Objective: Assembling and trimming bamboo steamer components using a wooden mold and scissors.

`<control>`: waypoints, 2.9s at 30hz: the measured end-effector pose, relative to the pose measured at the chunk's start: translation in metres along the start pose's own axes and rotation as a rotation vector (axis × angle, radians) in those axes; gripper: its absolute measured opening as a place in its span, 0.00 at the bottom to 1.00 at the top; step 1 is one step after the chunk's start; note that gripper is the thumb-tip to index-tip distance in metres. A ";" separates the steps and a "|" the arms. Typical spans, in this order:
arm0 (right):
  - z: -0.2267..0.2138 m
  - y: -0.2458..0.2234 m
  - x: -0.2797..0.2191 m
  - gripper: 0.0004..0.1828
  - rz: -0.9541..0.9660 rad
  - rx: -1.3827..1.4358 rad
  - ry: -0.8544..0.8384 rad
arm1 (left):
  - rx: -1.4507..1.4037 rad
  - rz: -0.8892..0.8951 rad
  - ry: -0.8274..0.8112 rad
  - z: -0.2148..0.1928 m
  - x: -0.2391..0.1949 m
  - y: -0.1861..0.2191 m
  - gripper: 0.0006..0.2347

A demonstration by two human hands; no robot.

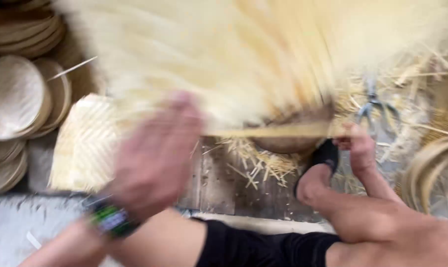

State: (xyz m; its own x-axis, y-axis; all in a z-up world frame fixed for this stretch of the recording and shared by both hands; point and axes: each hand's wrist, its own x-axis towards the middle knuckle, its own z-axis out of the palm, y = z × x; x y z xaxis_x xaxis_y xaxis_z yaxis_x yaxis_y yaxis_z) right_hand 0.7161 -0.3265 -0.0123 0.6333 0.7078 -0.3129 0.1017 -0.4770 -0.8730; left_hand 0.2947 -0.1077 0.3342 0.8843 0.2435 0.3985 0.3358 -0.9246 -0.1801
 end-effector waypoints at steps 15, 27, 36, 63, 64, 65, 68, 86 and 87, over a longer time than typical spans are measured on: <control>0.013 0.006 0.058 0.15 0.185 0.399 -0.086 | -0.751 -0.963 -0.509 0.283 0.028 0.091 0.19; 0.022 -0.029 0.048 0.15 0.046 -0.075 0.103 | -1.394 -1.642 -0.240 0.429 -0.059 0.044 0.15; 0.083 -0.122 0.013 0.36 -0.774 -1.000 -0.118 | -1.194 -1.545 -0.141 0.412 -0.049 0.058 0.11; 0.101 -0.088 0.005 0.37 -0.703 -1.010 -0.119 | -1.261 -1.473 0.009 0.411 -0.040 0.054 0.12; 0.103 -0.086 0.003 0.37 -0.683 -1.014 -0.107 | -1.272 -1.458 -0.010 0.421 -0.053 0.054 0.12; 0.102 -0.085 0.005 0.36 -0.702 -0.973 -0.112 | -1.307 -1.439 0.003 0.434 -0.060 0.052 0.12; 0.082 -0.082 0.009 0.34 -0.701 -0.847 -0.040 | -1.219 -1.402 -0.101 0.433 -0.059 0.042 0.14; -0.166 0.126 -0.083 0.12 0.194 -0.510 0.576 | -0.761 -1.342 -0.226 0.415 -0.046 0.038 0.33; -0.169 0.114 -0.086 0.13 0.248 -0.356 0.596 | -0.728 -1.318 -0.222 0.413 -0.043 0.038 0.34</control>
State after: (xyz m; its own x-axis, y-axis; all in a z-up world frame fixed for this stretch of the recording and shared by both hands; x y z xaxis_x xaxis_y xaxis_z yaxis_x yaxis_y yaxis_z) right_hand 0.8029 -0.5295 -0.0223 0.9692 0.2024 -0.1403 0.0802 -0.7981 -0.5972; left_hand 0.4034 -0.0323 -0.0611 0.1426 0.9613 -0.2356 0.7304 0.0585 0.6805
